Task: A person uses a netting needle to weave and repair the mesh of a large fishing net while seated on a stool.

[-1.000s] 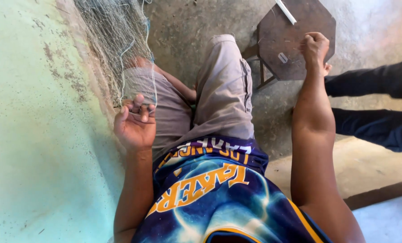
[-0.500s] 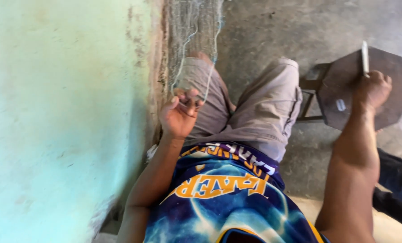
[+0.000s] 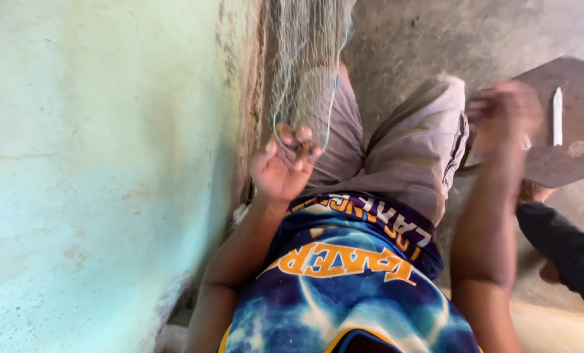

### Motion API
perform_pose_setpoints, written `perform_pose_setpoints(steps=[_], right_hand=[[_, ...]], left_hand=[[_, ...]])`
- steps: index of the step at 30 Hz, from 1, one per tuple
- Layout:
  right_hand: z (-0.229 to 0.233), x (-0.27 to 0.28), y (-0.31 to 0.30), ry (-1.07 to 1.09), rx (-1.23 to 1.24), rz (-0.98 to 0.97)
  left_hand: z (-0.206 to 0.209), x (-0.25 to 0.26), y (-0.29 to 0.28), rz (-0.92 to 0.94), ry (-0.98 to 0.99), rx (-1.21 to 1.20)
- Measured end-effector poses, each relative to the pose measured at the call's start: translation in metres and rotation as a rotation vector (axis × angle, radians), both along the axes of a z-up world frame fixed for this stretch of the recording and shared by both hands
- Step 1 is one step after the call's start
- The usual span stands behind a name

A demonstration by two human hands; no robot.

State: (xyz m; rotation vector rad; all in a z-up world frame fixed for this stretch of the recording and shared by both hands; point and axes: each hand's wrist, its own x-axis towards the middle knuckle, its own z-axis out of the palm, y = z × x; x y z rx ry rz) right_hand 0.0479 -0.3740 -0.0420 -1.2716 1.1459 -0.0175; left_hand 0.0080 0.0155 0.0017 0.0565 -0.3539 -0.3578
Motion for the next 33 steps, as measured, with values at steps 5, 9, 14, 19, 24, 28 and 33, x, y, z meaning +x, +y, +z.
perform_pose_setpoints(steps=[5,9,14,19,24,28,33], right_hand=[[-0.015,0.005,0.195,-0.514,0.933,0.595],[-0.059,0.069,0.211,-0.836,1.155,0.063],[-0.076,0.039,0.118,-0.992,0.975,-0.009],[-0.083,-0.025,0.065,-0.946,0.828,-0.085],[-0.1,-0.038,0.037,-0.964,0.799,-0.158],[-0.108,-0.03,0.044,-0.941,0.844,-0.198],[-0.118,-0.024,0.039,-0.861,0.863,-0.265]], left_hand=[[-0.019,-0.032,0.013,-0.006,0.008,0.085],[-0.038,-0.021,0.049,0.116,0.081,0.217],[-0.092,0.024,0.096,0.279,0.341,0.353],[-0.15,0.037,0.069,0.26,0.517,0.409],[-0.157,0.032,0.054,0.225,0.56,0.444],[-0.16,0.028,0.059,0.236,0.561,0.476],[-0.173,0.021,0.057,0.204,0.629,0.513]])
